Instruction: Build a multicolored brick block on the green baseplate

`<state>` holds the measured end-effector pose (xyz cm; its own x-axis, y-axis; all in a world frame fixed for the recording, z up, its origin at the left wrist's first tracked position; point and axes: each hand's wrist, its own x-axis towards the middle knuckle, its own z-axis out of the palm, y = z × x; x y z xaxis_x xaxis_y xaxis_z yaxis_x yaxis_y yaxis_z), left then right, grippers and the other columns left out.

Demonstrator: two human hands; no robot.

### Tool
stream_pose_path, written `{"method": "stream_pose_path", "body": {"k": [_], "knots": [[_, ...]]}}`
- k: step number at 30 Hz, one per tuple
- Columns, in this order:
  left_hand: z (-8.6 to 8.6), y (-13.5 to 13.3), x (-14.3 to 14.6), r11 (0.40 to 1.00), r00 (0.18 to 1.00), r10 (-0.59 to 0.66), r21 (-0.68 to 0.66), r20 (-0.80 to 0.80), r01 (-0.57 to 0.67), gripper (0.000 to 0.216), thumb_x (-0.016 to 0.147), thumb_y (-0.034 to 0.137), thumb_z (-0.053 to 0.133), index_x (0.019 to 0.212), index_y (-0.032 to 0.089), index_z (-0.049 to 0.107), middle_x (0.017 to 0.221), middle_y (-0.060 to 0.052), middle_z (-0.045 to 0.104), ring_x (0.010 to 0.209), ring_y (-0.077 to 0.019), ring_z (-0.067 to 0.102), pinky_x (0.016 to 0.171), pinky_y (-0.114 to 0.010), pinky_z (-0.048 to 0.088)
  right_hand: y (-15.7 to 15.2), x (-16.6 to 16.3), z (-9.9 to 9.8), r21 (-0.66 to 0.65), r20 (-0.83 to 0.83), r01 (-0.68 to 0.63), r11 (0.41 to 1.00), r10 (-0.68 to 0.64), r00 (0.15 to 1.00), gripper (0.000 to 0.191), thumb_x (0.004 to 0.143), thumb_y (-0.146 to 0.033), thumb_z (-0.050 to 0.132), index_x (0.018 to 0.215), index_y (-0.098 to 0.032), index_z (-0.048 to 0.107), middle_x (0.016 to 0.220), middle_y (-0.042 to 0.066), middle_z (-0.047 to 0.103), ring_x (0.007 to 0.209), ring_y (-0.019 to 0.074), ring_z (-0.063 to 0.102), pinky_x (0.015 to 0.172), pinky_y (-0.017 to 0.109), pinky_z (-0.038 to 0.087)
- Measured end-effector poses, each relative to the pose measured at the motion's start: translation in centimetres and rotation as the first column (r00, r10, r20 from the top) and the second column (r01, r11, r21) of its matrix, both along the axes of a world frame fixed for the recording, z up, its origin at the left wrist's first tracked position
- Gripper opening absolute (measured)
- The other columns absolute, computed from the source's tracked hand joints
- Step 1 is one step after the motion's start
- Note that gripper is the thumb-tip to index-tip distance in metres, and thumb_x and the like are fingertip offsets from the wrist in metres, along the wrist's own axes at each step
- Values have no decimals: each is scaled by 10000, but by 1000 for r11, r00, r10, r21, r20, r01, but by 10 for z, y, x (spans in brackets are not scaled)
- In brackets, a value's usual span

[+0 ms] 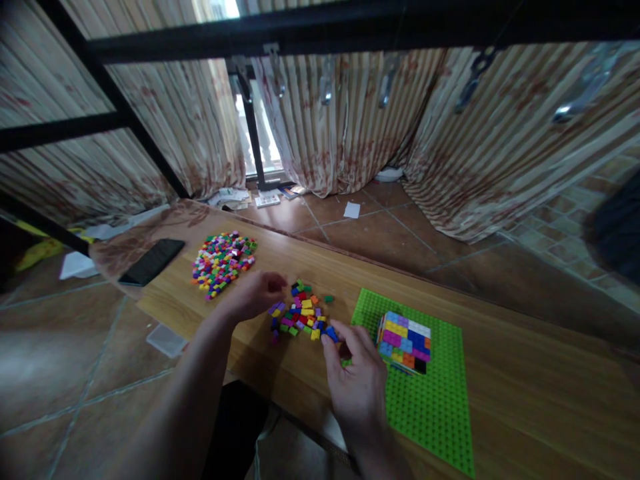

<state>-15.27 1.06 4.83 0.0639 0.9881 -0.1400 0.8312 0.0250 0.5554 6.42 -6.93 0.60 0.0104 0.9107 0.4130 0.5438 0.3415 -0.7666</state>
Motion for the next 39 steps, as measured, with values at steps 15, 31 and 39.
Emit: {"method": "stream_pose_path", "body": {"k": [15,31,39], "knots": [[-9,-4,32,1000,975,27,13,-219,-24,200,737,347,638,877,228,718,880,-75,734,857,-229,671,706,-278,461,0,-2,-4,-2,-24,-10,1000,10,1000,228,883,-265,608,1093,-211,677,787,5,630,657,129,595,617,256,510],[-2,1,48,998,947,65,4,-314,-68,261,806,306,535,957,271,745,907,-73,748,924,-248,677,751,-296,487,-1,-3,3,-34,-12,-3,999,3,1000,176,858,-275,628,1013,-219,691,757,0,655,624,123,583,606,248,494],[-2,3,45,999,947,18,-23,-321,-27,256,772,411,576,902,260,736,904,-73,745,849,-246,678,679,-285,469,-6,4,4,-64,-41,24,998,-26,999,214,864,-343,623,1035,-232,688,694,-23,639,588,120,575,595,239,492]]}}
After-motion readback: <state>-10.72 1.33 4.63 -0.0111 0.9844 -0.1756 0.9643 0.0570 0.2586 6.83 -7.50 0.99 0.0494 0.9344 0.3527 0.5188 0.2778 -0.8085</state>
